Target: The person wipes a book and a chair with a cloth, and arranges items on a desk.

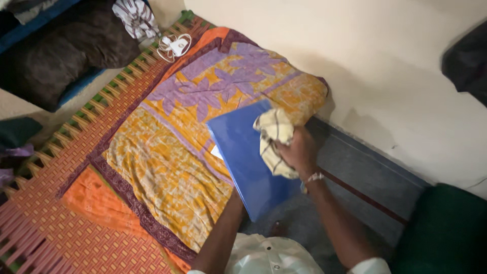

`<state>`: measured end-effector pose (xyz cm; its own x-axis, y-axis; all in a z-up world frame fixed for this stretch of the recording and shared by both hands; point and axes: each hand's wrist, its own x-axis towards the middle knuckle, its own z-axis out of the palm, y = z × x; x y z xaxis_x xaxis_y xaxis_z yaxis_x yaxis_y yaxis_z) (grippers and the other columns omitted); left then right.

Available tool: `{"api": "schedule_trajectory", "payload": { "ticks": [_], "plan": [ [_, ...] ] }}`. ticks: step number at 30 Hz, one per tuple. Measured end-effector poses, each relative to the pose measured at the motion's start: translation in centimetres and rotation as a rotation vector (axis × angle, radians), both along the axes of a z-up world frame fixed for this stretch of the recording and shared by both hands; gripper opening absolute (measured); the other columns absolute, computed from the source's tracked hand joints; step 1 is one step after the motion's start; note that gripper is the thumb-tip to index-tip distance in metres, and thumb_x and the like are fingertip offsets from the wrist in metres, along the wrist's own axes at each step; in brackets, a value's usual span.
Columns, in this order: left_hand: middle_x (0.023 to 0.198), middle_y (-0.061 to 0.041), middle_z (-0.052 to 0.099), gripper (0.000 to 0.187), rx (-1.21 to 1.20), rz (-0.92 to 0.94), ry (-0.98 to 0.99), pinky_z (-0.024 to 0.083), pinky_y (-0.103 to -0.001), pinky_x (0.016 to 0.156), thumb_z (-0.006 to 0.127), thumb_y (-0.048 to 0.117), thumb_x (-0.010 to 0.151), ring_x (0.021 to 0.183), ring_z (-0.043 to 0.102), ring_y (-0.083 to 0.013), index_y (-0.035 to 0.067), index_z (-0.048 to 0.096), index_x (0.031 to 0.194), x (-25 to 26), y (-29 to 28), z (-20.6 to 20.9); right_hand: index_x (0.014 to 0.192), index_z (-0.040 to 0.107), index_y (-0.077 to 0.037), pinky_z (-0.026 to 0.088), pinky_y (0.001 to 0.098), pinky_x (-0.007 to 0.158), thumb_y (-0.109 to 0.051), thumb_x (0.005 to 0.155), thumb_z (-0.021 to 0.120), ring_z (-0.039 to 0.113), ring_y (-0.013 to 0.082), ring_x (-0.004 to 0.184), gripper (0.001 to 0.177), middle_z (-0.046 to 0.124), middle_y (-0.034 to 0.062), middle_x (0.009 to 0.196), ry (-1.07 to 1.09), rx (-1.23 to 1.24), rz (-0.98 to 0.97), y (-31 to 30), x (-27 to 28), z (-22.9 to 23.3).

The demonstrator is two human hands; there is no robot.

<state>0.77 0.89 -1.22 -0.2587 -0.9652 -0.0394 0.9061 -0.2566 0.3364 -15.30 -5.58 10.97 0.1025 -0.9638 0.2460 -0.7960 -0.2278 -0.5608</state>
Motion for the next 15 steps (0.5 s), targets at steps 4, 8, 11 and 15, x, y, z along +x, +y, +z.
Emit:
{"api": "schedule_trajectory", "payload": {
  "ticks": [4,8,11,15],
  "plan": [
    [0.130,-0.016,0.054,0.059,0.028,0.104,0.001,0.048,-0.046,0.095,0.054,0.047,0.103,0.116,0.054,-0.0306,0.002,0.046,0.139,2.3,-0.7,-1.2,0.126,0.060,-0.002,0.047,0.0536,0.093,-0.032,0.066,0.089,0.058,0.0434,0.110,0.073,0.061,0.0226,0.117,0.082,0.007,0.036,6.4,1.7,-2.2],
    [0.129,-0.016,0.055,0.058,0.027,0.169,-0.008,0.049,-0.046,0.094,0.053,0.048,0.104,0.115,0.055,-0.0302,0.002,0.047,0.138,5.1,-1.7,-1.8,0.128,0.058,0.000,0.048,0.0518,0.097,-0.027,0.069,0.086,0.057,0.0439,0.114,0.070,0.058,0.0238,0.123,-0.170,-0.055,0.138,12.3,4.6,-3.2],
    [0.128,-0.015,0.056,0.057,0.022,0.217,-0.029,0.049,-0.045,0.093,0.052,0.049,0.104,0.114,0.056,-0.0299,0.002,0.048,0.138,7.5,-3.1,-2.1,0.128,0.058,0.000,0.050,0.0501,0.097,-0.020,0.069,0.083,0.060,0.0424,0.115,0.067,0.058,0.0231,0.125,-0.365,0.022,0.258,14.3,5.7,-4.5],
    [0.126,-0.015,0.057,0.057,0.038,0.281,-0.043,0.050,-0.045,0.093,0.052,0.049,0.104,0.112,0.057,-0.0295,0.003,0.049,0.137,11.0,-3.6,-3.2,0.123,0.059,-0.003,0.053,0.0495,0.093,-0.017,0.065,0.084,0.062,0.0417,0.111,0.065,0.061,0.0197,0.118,-0.270,0.218,0.367,13.3,5.6,-8.4]
  ]
}}
